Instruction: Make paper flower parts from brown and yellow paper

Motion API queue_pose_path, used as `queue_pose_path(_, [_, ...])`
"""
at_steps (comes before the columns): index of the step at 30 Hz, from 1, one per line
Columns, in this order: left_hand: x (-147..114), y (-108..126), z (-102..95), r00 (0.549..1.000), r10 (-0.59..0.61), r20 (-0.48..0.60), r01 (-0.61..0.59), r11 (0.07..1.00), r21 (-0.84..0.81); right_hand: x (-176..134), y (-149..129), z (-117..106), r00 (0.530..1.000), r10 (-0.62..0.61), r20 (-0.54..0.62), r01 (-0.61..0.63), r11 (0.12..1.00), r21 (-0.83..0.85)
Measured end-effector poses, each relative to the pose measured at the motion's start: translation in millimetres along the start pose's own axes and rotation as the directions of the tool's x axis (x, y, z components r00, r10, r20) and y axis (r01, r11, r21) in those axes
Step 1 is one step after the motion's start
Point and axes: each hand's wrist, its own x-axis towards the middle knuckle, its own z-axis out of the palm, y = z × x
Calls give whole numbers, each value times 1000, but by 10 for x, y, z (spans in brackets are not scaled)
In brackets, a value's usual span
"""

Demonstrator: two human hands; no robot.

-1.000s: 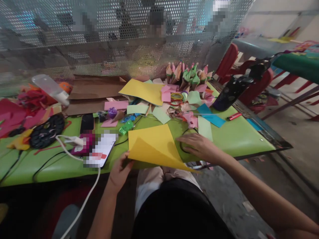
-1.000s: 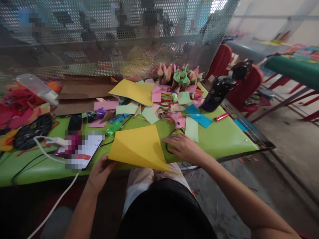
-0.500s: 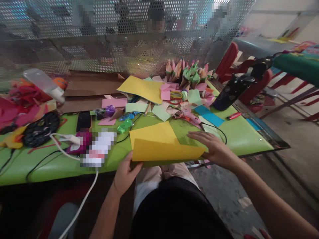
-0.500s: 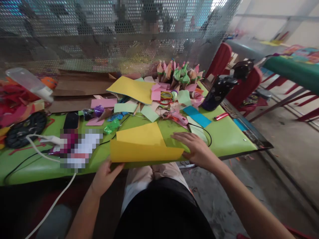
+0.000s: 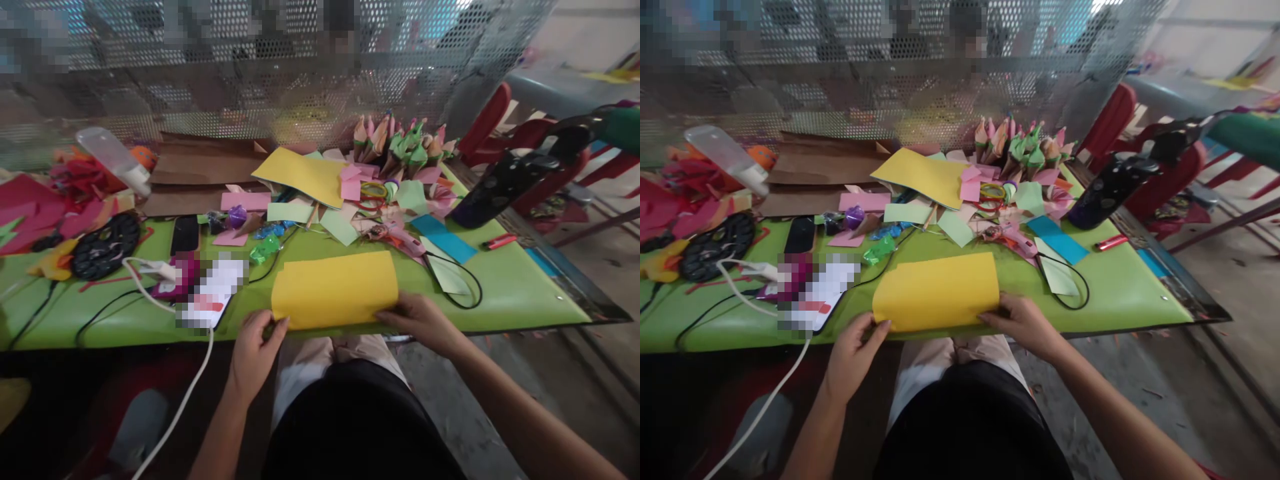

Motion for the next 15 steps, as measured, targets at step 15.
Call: queue_pose_path(15, [35, 49, 150, 984, 156, -88, -89, 853, 515, 46, -3, 168, 959, -219, -182, 139, 918, -372])
